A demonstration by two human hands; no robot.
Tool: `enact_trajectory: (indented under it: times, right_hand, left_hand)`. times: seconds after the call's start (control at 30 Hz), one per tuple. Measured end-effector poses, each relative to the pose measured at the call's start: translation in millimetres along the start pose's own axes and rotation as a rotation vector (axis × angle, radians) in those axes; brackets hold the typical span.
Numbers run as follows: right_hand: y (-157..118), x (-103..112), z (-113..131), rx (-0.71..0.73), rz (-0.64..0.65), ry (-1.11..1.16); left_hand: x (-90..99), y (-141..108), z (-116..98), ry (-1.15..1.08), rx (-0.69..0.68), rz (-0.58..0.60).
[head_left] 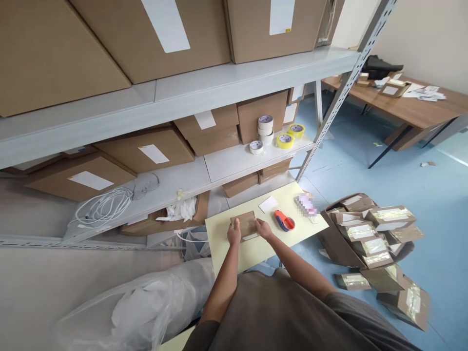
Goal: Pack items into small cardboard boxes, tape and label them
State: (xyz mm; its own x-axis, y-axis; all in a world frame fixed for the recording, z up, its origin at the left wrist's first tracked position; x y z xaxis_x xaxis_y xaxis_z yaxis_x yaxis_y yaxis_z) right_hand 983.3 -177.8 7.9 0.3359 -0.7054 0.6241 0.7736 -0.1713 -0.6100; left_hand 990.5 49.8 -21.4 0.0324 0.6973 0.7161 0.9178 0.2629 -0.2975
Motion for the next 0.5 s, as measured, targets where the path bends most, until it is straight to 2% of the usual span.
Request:
enact_trajectory:
  times: [0.07, 0.17, 0.23, 0.3, 0.4, 0.5]
  right_hand:
    - [-4.3, -4.5, 15.7, -0.024, 0.041, 0.106]
    - [-6.2, 3.3, 26.7, -0.009, 0.052, 0.158]
    - [-6.3, 8.2, 26.8, 0.021, 0.045, 0.199]
    - [-6.0, 4.2, 19.1, 0.016, 0.053, 0.299]
    - [-5.3, -24.6, -2.1, -0.059, 0.092, 0.382]
    - [-4.7, -57.1, -22.3, -0.092, 0.041, 0.258]
  left_hand:
    - [0.6, 2.0, -0.7, -0.019, -0.003, 0.006]
    - [3.4, 5.8, -3.6, -0.124, -0.083, 0.018]
    - [5.8, 5.9, -5.0, -0.237, -0.182, 0.016]
    - [4.2, 2.0, -1.2, -0.353, -0.264, 0.026]
    - [-16.7, -10.2, 18.3, -0.456, -0.265, 0.141]
    - [-45.5, -25.6, 47.2, -0.455, -0.156, 0.28]
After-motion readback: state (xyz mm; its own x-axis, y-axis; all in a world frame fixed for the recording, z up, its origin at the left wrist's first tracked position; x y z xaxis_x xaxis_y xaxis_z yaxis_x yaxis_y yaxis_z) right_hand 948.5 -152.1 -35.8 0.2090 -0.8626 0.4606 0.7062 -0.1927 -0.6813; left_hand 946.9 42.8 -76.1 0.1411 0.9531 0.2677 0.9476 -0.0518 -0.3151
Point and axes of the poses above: each hand's wrist, its own y-axis towards the middle knuckle, its own x-axis out of the back of the hand, z = x × y, the point moved 10 cm from there along y, towards the middle knuckle, and after that the axes turned 11 degrees about -x, right-handed, at the moved point
